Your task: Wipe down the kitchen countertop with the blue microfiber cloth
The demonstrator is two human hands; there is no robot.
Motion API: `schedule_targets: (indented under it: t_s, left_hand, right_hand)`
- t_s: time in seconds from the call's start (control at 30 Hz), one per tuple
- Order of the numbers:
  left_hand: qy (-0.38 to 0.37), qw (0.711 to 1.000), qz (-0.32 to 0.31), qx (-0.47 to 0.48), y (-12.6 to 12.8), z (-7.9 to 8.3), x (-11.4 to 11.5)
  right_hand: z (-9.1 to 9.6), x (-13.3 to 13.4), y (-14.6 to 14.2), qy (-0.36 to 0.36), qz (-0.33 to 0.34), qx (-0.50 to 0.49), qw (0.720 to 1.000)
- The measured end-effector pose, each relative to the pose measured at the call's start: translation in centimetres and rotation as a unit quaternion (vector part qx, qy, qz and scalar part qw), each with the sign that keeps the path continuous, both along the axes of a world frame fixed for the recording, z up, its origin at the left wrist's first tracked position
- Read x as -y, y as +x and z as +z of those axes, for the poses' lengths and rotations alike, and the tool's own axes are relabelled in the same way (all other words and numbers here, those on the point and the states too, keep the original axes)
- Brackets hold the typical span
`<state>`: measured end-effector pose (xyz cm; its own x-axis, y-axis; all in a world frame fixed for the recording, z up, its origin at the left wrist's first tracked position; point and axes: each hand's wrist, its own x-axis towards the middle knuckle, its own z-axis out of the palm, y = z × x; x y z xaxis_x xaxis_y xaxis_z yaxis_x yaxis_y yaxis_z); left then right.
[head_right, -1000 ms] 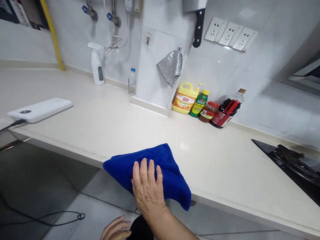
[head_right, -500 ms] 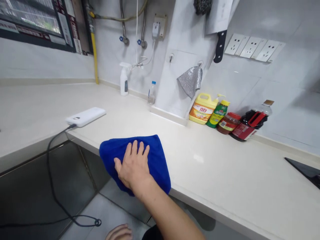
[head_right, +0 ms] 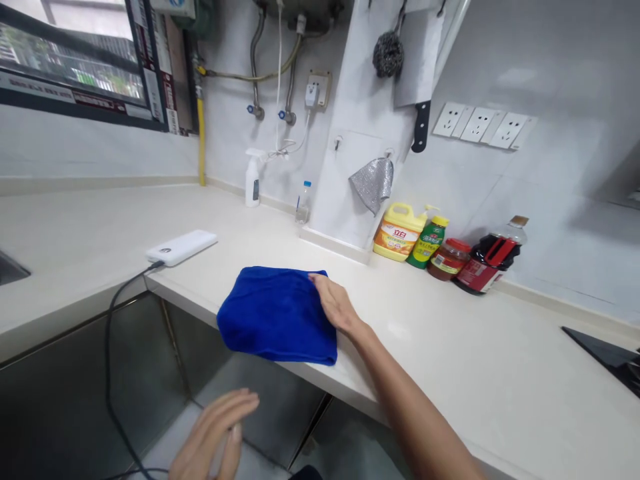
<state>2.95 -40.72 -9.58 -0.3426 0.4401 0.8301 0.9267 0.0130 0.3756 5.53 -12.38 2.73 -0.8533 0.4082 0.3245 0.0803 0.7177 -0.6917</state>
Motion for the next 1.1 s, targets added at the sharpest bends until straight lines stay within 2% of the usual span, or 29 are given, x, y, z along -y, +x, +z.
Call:
schedule_targets:
  t_s: [0.07,0.13,0.2,0.27,0.37,0.43,0.57,0.67,0.73,0.8,0.9,1.0,1.1]
  left_hand:
    - [0.02,1.0,-0.011,-0.012,-1.2,3.5,-2.0]
    - [0.021,1.0,-0.006,-0.019,-2.1,6.3,-4.8]
    - [-0.013,0.999,0.034,-0.027,-2.9,8.0,-7.9]
    - [-0.084,0.994,0.064,-0.032,-3.6,8.6,-10.7]
    - [-0.161,0.982,0.084,-0.058,-4.3,7.9,-12.9]
    - [-0.197,0.973,0.079,-0.089,-4.7,6.9,-12.4]
    - [-0.236,0.956,0.042,-0.171,-5.6,5.7,-8.0]
    - [-0.242,0.949,0.015,-0.202,-6.3,5.9,-4.6]
    - [-0.208,0.962,0.009,-0.179,-6.4,6.4,-3.8]
    - [-0.139,0.982,0.026,-0.125,-6.0,6.8,-4.5]
    - [-0.051,0.993,0.094,-0.052,-4.9,6.5,-7.6]
    - [0.008,0.989,0.138,-0.054,-4.4,4.8,-10.8]
    - [0.108,0.984,0.107,-0.092,-5.3,2.7,-12.2]
  right_hand:
    - [-1.3,-1.6,3.7,0.069,-0.059,0.008,0.996]
    - [-2.7,-2.6,7.2,0.124,-0.07,0.03,0.989]
    - [-3.8,-3.1,9.8,0.14,-0.058,0.037,0.988]
    - [-4.5,-3.2,11.2,0.129,-0.055,0.03,0.99]
    - [-4.7,-3.4,11.6,0.108,-0.073,0.012,0.991]
    - [-4.8,-3.5,11.3,0.122,-0.07,-0.003,0.99]
    - [-5.1,-3.2,11.1,0.202,-0.056,-0.013,0.978]
    - [-5.2,-2.9,11.0,0.246,-0.062,0.001,0.967]
    - [-5.1,-2.8,10.9,0.266,-0.064,0.009,0.962]
    - [-5.0,-2.7,10.9,0.28,-0.063,0.013,0.958]
    - [-5.0,-2.7,10.9,0.29,-0.063,0.01,0.955]
    - [-5.3,-2.8,11.2,0.29,-0.061,0.011,0.955]
    - [-5.6,-2.9,11.4,0.288,-0.058,0.024,0.955]
